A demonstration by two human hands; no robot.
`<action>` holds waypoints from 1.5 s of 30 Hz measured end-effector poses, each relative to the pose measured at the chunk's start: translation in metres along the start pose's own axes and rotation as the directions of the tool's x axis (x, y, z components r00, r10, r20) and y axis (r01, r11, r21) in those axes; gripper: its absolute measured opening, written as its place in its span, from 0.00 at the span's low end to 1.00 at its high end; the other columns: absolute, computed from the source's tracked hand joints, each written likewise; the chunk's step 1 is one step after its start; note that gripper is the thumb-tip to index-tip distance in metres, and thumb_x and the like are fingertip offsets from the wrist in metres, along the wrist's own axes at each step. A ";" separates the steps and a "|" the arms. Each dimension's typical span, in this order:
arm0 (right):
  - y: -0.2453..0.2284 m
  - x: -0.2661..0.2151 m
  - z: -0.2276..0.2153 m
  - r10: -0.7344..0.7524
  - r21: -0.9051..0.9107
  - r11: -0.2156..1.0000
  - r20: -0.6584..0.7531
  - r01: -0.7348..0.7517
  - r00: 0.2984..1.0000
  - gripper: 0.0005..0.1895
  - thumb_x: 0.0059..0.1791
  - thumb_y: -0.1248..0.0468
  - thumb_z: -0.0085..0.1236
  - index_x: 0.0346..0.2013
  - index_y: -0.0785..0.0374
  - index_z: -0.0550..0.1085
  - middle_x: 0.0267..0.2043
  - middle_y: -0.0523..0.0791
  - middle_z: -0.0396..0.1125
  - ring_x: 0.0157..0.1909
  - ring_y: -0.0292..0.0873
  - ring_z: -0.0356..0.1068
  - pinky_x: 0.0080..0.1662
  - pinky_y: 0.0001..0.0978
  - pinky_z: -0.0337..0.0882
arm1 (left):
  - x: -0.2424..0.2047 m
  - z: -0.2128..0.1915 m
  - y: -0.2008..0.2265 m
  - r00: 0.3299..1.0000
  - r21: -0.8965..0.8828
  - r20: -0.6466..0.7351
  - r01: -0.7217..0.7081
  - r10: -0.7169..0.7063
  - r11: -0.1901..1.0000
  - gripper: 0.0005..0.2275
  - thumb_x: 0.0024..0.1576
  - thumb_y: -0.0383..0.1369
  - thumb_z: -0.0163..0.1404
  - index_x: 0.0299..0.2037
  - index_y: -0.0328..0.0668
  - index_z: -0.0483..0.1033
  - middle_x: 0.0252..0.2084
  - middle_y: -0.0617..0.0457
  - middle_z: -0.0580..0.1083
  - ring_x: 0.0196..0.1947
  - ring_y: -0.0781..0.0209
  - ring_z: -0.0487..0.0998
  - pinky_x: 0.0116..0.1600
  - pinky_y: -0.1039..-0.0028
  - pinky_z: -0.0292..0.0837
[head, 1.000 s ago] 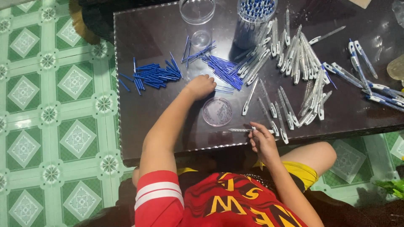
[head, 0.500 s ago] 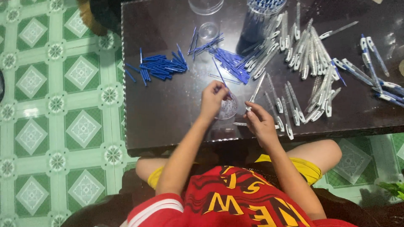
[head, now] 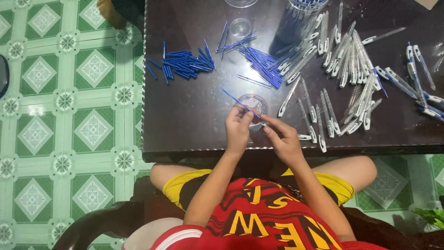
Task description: Assembling ballpoint pens by manually inserting ink refills into clear plastic barrels.
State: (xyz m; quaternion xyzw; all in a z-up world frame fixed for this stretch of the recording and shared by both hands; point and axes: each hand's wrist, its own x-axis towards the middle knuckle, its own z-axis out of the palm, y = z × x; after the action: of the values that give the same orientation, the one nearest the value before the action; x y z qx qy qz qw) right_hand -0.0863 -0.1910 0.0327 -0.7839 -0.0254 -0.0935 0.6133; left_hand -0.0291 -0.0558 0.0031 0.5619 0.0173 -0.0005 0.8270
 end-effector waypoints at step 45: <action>0.016 -0.015 0.028 0.288 0.127 0.943 0.148 -0.307 0.946 0.18 0.55 0.63 0.53 0.60 0.58 0.73 0.37 0.50 0.74 0.33 0.42 0.73 0.31 0.34 0.72 | -0.012 -0.022 0.031 0.977 0.563 0.005 -0.180 0.215 0.806 0.15 0.61 0.37 0.57 0.23 0.41 0.73 0.26 0.51 0.71 0.32 0.47 0.79 0.39 0.66 0.73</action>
State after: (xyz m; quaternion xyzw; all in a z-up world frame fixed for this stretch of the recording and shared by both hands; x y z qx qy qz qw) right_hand -0.0954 -0.1673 0.0083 -0.7354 0.0474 0.0529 0.6739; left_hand -0.0410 -0.0246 0.0244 0.7781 -0.0178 0.0972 0.6204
